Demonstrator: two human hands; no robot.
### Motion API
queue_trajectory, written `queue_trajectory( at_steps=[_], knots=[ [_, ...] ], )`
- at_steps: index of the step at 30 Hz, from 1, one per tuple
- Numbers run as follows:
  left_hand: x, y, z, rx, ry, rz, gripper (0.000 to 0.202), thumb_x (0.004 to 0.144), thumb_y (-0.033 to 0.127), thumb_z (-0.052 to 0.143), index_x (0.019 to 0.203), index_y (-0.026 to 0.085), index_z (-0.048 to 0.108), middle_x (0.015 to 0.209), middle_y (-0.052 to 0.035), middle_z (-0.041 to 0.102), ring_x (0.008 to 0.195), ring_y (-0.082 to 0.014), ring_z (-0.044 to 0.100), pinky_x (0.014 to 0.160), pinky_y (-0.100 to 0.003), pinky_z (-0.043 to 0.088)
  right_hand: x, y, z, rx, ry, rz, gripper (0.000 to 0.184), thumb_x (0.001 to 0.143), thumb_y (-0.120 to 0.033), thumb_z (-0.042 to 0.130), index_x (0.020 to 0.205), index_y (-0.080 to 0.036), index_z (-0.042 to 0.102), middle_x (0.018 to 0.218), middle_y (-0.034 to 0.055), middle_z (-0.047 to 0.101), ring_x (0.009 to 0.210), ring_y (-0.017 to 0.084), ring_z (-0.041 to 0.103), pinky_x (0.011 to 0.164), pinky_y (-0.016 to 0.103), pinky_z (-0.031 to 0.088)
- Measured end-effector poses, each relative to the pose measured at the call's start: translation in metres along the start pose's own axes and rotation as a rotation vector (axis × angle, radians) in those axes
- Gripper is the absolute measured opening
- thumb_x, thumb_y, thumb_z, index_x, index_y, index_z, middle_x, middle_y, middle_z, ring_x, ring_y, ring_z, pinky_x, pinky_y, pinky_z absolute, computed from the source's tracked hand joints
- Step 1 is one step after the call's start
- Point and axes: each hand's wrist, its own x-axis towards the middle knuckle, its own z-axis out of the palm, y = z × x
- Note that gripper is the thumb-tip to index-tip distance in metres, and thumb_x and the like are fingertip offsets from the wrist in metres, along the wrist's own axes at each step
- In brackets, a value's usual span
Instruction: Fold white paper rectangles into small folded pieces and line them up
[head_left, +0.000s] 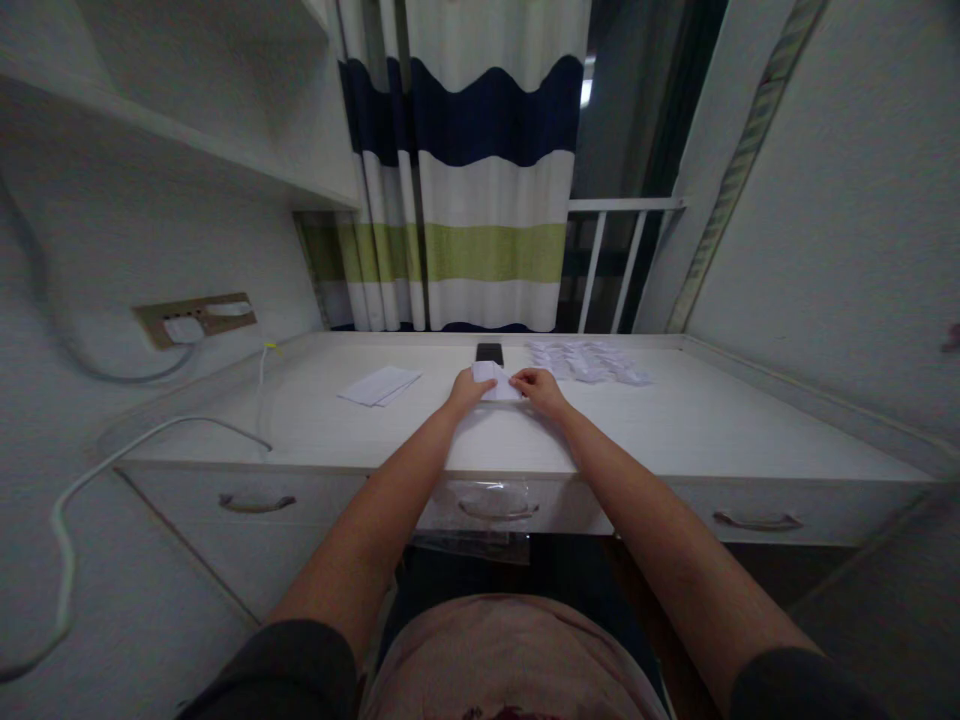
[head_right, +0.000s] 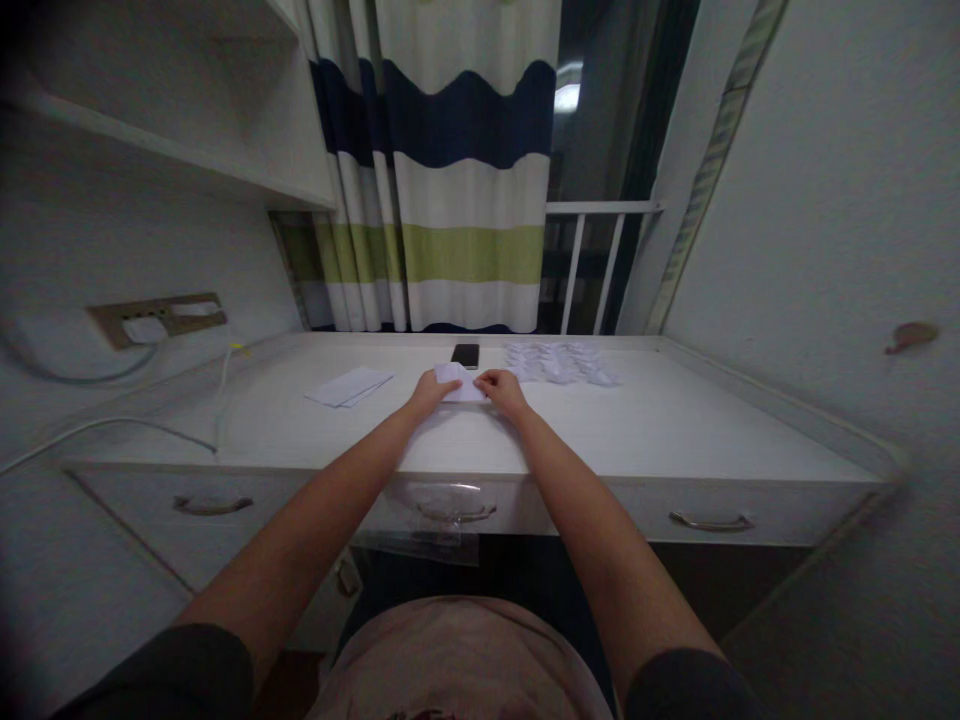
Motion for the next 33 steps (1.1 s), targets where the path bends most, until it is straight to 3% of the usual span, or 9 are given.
queue_trajectory(
  at_steps=[19,27,33],
  knots=[
    [0.0046,-0.0051,0.0,0.017,0.022,0.036,0.035,0.063,0.02,0.065,0.096,0.008,0.065,0.101,-0.014,0.067,0.093,-0.0239,0.062,0.083,-0.032,0.047,0.0017,0.0066,0.0009,0.06,-0.022,-0.019,0.022,0.064,-0.037,0.059,0.066,-0.015,0.062,0.051,-0.002,0.051,0.049,0.01,0.042,0.05,0.025,0.033],
    [-0.0007,-0.0053,0.0035,-0.074,-0.243,0.063,0.03,0.06,0.018,0.069,0.089,0.009,0.065,0.091,-0.0085,0.069,0.083,-0.019,0.062,0.079,-0.032,0.048,0.0002,0.0039,0.0015,0.103,-0.013,-0.066,0.029,0.063,-0.044,0.062,0.064,-0.016,0.061,0.059,0.0012,0.058,0.057,0.013,0.048,0.056,0.027,0.038],
    [0.0007,-0.0074,0.0052,0.012,-0.231,0.152,0.038,0.06,0.016,0.071,0.097,0.01,0.063,0.099,-0.0095,0.068,0.089,-0.0203,0.062,0.085,-0.034,0.046,0.0011,0.0053,0.0005,0.113,0.008,-0.081,0.028,0.063,-0.044,0.063,0.068,-0.016,0.062,0.063,0.0023,0.06,0.059,0.014,0.051,0.059,0.028,0.04]
  ],
)
